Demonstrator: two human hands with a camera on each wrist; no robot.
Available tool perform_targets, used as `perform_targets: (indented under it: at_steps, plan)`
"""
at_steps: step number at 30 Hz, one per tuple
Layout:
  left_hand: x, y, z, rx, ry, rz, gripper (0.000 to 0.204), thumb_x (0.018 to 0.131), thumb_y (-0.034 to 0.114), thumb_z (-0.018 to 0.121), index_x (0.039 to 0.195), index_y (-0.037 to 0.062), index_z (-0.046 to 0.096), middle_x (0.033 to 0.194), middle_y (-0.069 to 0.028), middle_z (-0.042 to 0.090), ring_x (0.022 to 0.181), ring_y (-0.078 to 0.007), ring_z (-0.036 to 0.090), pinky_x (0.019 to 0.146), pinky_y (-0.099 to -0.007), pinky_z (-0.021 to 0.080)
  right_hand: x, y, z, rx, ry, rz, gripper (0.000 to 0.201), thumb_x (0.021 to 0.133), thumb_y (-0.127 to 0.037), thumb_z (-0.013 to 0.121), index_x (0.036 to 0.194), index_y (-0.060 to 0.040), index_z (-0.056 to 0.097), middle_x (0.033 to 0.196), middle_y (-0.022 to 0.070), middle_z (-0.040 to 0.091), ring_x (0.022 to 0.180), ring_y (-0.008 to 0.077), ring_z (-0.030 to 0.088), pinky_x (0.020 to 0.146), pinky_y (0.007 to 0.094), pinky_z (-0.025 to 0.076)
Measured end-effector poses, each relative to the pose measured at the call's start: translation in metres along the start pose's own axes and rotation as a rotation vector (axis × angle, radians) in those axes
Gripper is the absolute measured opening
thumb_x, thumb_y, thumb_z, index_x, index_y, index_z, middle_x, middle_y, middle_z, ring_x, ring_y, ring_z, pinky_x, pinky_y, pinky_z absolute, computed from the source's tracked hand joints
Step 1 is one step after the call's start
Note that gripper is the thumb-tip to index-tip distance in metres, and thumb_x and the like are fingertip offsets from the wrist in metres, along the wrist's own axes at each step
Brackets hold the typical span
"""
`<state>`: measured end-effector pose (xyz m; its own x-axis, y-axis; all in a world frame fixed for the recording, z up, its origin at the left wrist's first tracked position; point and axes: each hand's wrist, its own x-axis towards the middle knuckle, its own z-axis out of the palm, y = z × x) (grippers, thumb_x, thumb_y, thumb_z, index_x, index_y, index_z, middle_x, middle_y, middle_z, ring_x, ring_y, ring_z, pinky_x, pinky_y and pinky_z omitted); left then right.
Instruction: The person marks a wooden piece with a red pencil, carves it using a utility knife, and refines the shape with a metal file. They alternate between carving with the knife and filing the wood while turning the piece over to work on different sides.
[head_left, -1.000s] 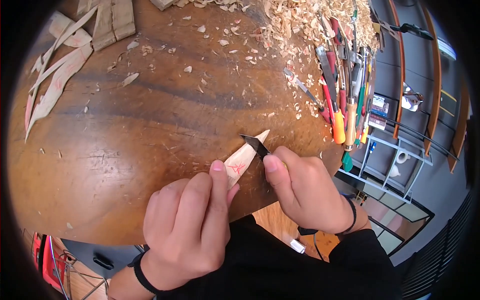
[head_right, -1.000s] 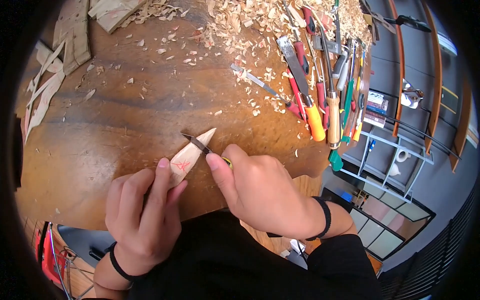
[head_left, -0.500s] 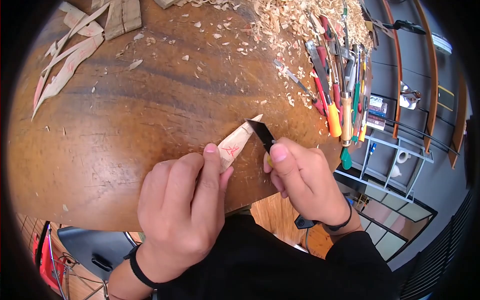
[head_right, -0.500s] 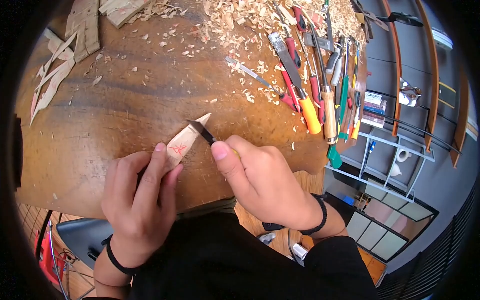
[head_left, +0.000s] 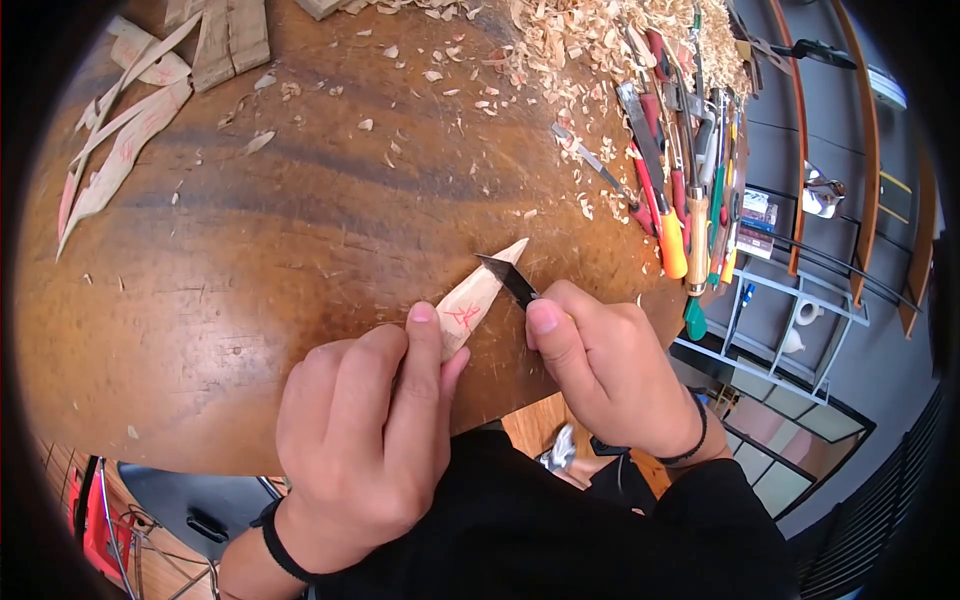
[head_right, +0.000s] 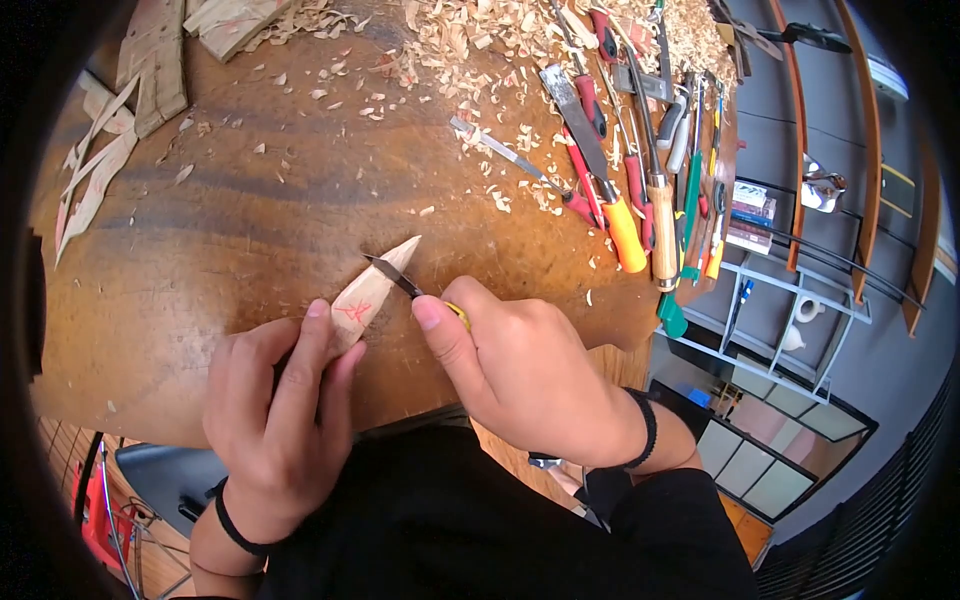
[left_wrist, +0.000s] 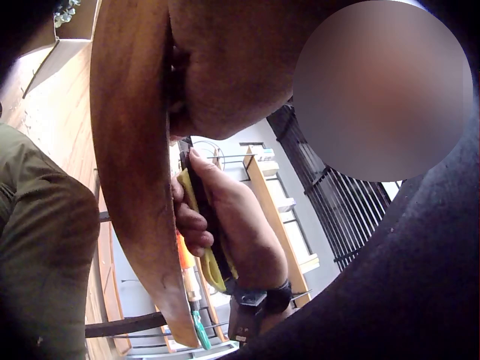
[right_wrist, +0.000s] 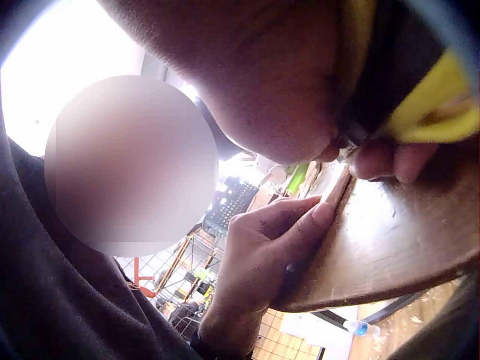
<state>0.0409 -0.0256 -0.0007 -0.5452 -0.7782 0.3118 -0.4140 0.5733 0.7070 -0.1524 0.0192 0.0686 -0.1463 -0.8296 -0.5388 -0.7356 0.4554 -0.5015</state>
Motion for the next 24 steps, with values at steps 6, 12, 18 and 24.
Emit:
perform_targets:
  at_steps: [6,12,18,24]
  plan:
    - [0.002,-0.001,0.001,-0.027,-0.004,-0.003,0.042,0.073,-0.001,0.083,0.113,-0.0072,0.070,0.090,-0.0137,0.063,0.074,-0.0277,0.060,0.062,-0.0355,0.048,0.004,-0.004,0.002,-0.136,0.009,-0.006,0.033,0.106,-0.024,0.054,0.084,0.0007,0.055,0.056,0.0224,0.057,0.056,0.0448,0.062,0.051,0.0521,0.048]
    - [0.003,0.001,-0.001,-0.034,0.012,-0.019,0.042,0.074,-0.001,0.083,0.113,-0.0065,0.071,0.090,-0.0136,0.062,0.076,-0.0281,0.059,0.064,-0.0361,0.048,0.012,-0.013,-0.011,0.135,-0.133,0.157,0.043,0.108,-0.030,0.050,0.081,0.0025,0.055,0.060,0.0229,0.058,0.057,0.0445,0.060,0.054,0.0489,0.047]
    - [0.003,0.000,0.001,-0.014,0.055,0.023,0.036,0.076,0.001,0.081,0.108,-0.0120,0.070,0.092,-0.0145,0.062,0.074,-0.0287,0.059,0.062,-0.0368,0.049,0.013,-0.005,-0.020,0.368,-0.292,0.256,0.058,0.111,-0.045,0.038,0.082,0.0011,0.057,0.058,0.0107,0.054,0.050,0.0236,0.056,0.052,0.0347,0.047]
    - [0.003,0.003,0.004,0.029,0.057,0.035,0.036,0.076,0.001,0.081,0.110,-0.0071,0.071,0.095,-0.0136,0.062,0.078,-0.0285,0.059,0.065,-0.0373,0.050,0.008,0.009,-0.014,0.625,-0.311,0.268,0.062,0.110,-0.053,0.035,0.082,-0.0021,0.056,0.057,0.0006,0.050,0.049,0.0100,0.052,0.047,0.0271,0.046]
